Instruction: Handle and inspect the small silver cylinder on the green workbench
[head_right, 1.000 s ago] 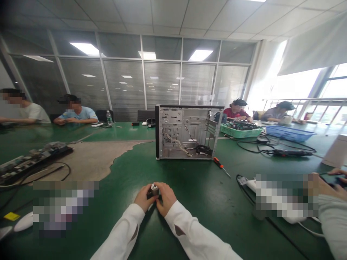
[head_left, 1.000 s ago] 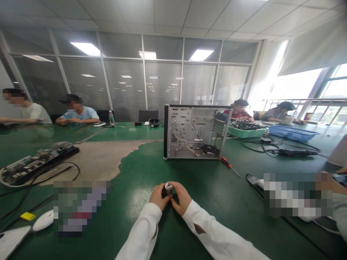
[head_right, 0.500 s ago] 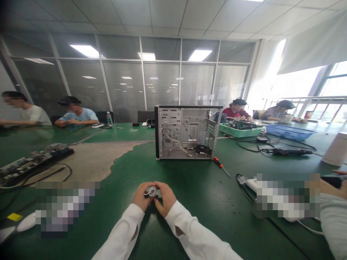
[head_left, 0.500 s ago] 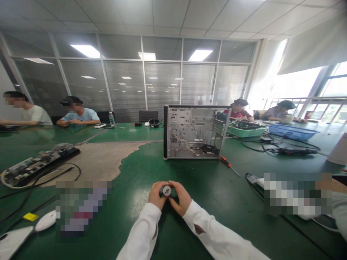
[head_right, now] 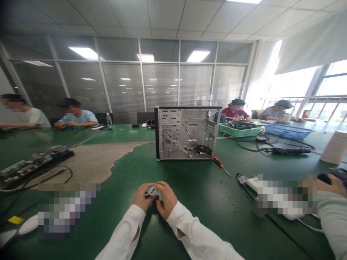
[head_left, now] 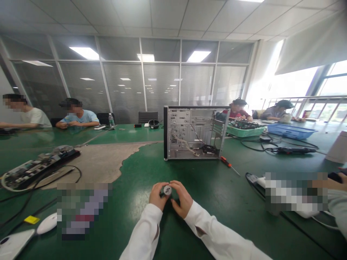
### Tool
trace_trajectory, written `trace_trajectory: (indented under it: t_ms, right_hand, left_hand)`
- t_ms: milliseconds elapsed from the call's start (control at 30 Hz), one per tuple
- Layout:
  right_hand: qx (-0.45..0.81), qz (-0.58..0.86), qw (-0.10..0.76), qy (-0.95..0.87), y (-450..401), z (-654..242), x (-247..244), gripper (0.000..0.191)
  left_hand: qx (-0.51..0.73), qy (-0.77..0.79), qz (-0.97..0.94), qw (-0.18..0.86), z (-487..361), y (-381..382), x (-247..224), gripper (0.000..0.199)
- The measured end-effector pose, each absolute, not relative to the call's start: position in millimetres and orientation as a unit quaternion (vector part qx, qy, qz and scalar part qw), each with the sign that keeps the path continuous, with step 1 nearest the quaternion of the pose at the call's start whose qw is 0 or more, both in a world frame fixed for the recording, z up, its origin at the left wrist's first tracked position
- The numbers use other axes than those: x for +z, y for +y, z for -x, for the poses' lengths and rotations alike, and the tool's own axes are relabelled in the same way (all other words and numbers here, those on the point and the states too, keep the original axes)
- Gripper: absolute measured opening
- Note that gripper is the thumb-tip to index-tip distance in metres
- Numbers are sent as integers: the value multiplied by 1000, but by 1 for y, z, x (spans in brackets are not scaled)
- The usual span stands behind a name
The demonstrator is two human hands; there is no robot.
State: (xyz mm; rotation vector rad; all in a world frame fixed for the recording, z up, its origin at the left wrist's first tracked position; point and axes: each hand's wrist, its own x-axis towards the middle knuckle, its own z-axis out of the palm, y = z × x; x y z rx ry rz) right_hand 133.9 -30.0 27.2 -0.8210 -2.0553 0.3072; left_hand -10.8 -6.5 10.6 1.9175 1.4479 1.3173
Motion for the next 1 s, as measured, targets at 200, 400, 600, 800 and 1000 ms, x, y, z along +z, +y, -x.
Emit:
trace_trajectory:
  t_ms: [200, 400, 600, 800, 1000]
  right_hand:
    - [151, 325, 460, -812, -24, -133, 18, 61]
    - [158, 330, 469, -804, -19, -133, 12, 66]
    - [176, 349, 459, -798, -18, -132, 9, 68]
    - [184, 363, 451, -794, -12, -132, 0, 65]
    - [181, 376, 446, -791, -11, -132, 0, 58]
  left_hand:
    - [484, 529, -660, 225, 11, -4, 6, 34]
    - [480, 533, -647, 259, 8, -2, 5, 52]
    - [510, 502, -627, 306, 8, -1, 3, 62]
    - [504, 514, -616, 318, 7, 0, 1, 52]
    - [499, 503, -608, 358, 3, -2, 3, 51]
